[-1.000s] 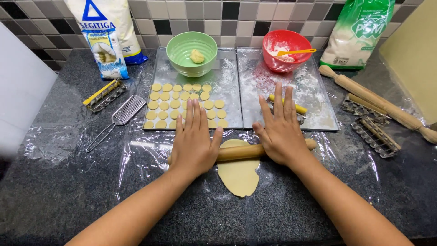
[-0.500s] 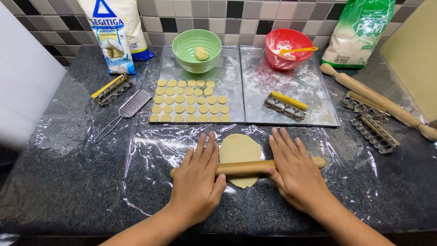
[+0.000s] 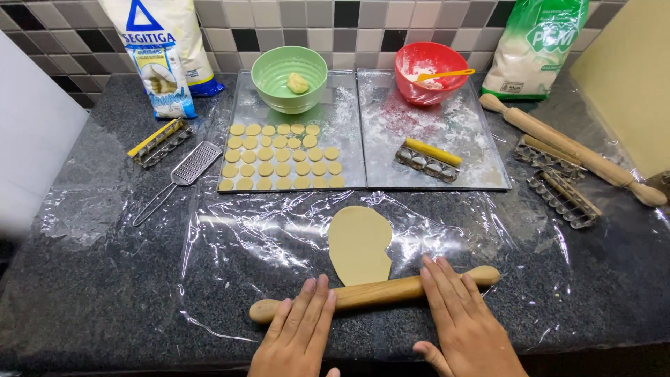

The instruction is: Rolling out a small piece of dough repeatedly using a rolling pin on a kitchen counter.

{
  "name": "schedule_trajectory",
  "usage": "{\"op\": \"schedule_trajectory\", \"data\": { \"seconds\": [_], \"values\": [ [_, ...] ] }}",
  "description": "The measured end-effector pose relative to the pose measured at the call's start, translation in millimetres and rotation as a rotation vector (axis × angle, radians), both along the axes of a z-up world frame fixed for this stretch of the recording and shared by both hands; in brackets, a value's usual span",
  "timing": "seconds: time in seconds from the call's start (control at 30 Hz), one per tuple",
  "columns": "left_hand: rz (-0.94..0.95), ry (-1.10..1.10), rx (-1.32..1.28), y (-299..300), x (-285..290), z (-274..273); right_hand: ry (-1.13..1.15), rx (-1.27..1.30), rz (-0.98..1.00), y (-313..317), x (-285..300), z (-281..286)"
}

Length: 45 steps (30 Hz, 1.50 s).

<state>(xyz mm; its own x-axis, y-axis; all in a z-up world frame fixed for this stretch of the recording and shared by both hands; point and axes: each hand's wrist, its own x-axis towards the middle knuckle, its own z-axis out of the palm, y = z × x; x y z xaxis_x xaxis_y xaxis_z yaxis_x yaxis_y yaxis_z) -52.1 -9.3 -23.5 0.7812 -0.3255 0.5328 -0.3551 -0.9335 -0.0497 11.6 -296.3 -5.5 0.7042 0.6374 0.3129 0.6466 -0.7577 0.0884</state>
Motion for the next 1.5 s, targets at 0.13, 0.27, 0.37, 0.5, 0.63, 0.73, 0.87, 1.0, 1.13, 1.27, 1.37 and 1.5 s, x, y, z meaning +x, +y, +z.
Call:
{"op": "schedule_trajectory", "data": {
  "seconds": [0.13, 0.27, 0.37, 0.5, 0.63, 0.73, 0.87, 1.0, 1.13, 1.27, 1.37, 1.5],
  "values": [
    [-0.022, 0.050, 0.051, 9.3, 13.9, 4.8, -0.003, -0.027, -0.013, 3.5, 8.8, 7.0],
    [-0.078, 0.311, -0.097, 12.8, 41.0, 27.2, 0.186, 0.079, 0.032, 12.2, 40.0, 15.1],
    [-0.082, 0.456, -0.191, 14.1, 66.1, 41.9, 0.264, 0.089, 0.023, 20.3, 69.0, 17.7],
    [-0.022, 0.596, -0.203, 18.5, 103.9, 42.0, 0.288, 0.020, -0.011, 33.1, 105.7, 25.4],
    [0.035, 0.672, -0.226, 23.8, 148.9, 52.9, 0.225, -0.010, -0.092, 49.7, 151.0, 20.5],
    [0.093, 0.614, -0.221, 26.9, 175.8, 62.6, 0.281, 0.044, -0.192, 63.6, 172.4, 32.7],
    [0.131, 0.606, -0.245, 29.7, 187.3, 57.5, 0.316, 0.144, -0.208, 65.3, 181.7, 31.1],
    [0.072, 0.567, -0.202, 25.7, 162.7, 58.7, 0.267, 0.143, -0.192, 56.3, 160.9, 27.2],
    [0.039, 0.548, -0.187, 23.2, 133.4, 49.6, 0.196, 0.108, -0.171, 44.5, 132.4, 21.8],
    [0.011, 0.508, -0.189, 22.9, 116.7, 42.5, 0.177, 0.135, -0.146, 39.6, 115.9, 19.0],
    [0.008, 0.482, -0.173, 23.4, 117.0, 39.7, 0.166, 0.130, -0.147, 39.6, 116.2, 18.0],
    [0.036, 0.435, -0.157, 24.7, 136.7, 44.9, 0.167, 0.122, -0.170, 46.5, 137.0, 16.5]
  ]
}}
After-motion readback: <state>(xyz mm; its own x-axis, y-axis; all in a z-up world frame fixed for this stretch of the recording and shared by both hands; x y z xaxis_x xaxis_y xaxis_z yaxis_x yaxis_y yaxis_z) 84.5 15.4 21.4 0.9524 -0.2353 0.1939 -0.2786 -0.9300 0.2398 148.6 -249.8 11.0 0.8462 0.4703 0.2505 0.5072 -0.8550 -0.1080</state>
